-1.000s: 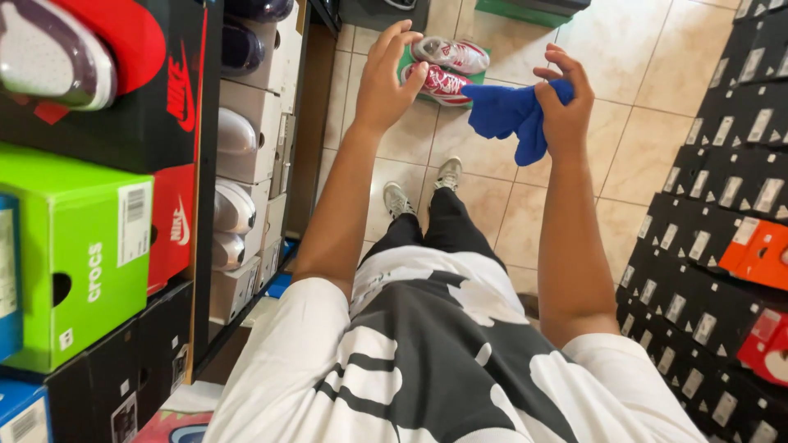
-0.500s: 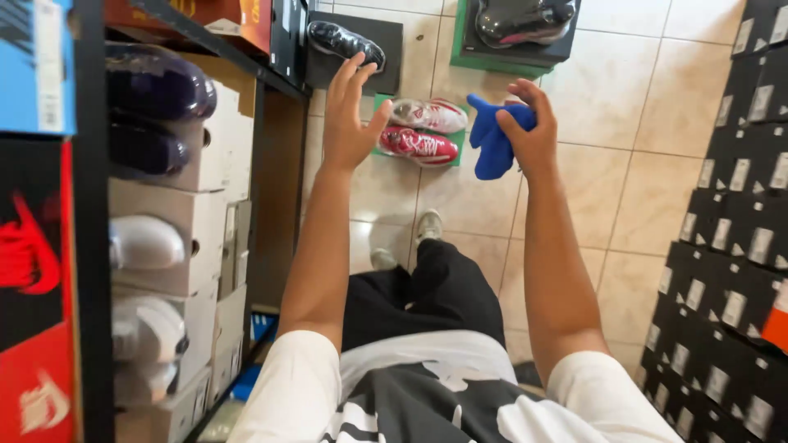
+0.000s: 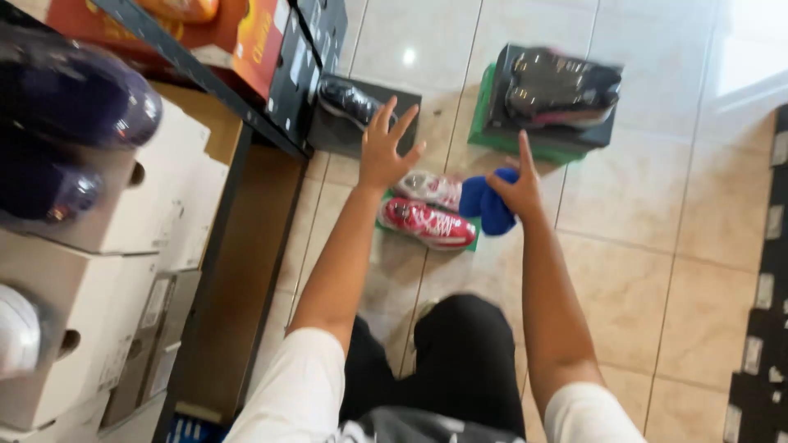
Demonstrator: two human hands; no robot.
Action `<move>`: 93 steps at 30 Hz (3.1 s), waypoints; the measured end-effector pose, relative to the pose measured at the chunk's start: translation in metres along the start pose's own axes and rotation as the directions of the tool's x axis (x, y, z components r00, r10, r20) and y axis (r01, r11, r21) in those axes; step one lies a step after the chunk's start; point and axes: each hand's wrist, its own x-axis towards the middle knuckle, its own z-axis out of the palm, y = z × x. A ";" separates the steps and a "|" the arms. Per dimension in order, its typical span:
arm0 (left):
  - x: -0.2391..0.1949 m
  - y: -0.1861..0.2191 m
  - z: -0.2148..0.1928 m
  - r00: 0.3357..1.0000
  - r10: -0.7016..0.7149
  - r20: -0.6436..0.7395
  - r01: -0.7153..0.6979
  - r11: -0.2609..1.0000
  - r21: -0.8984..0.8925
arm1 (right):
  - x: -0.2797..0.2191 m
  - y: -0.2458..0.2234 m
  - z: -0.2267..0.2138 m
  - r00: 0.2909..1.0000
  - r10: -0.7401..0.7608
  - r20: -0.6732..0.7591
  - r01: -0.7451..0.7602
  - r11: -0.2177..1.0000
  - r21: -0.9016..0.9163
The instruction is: Cleaning and inspecting various pairs of shoes using a microfiber cloth
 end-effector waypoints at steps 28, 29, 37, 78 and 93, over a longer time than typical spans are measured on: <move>-0.126 -0.147 0.140 0.755 -0.465 0.462 0.444 0.881 0.161 | 0.021 0.314 0.074 0.949 0.313 -0.035 -0.310 0.908 -0.281; -0.138 -0.167 0.161 0.670 -0.549 0.500 0.566 0.813 0.134 | 0.017 0.324 0.077 0.922 0.387 0.002 -0.372 0.887 -0.272; -0.136 -0.181 0.176 0.519 -0.568 0.639 0.669 0.735 0.110 | 0.012 0.287 0.118 0.814 0.558 0.161 -0.509 0.819 -0.265; -0.230 -0.133 0.105 0.088 -0.995 0.054 0.532 0.002 -0.847 | -0.008 0.149 0.277 0.764 0.493 0.417 -0.522 0.851 -0.049; -0.184 -0.149 0.048 0.301 -0.944 0.138 0.587 0.069 -0.807 | 0.040 0.208 0.287 0.700 0.580 0.417 -0.610 0.789 -0.074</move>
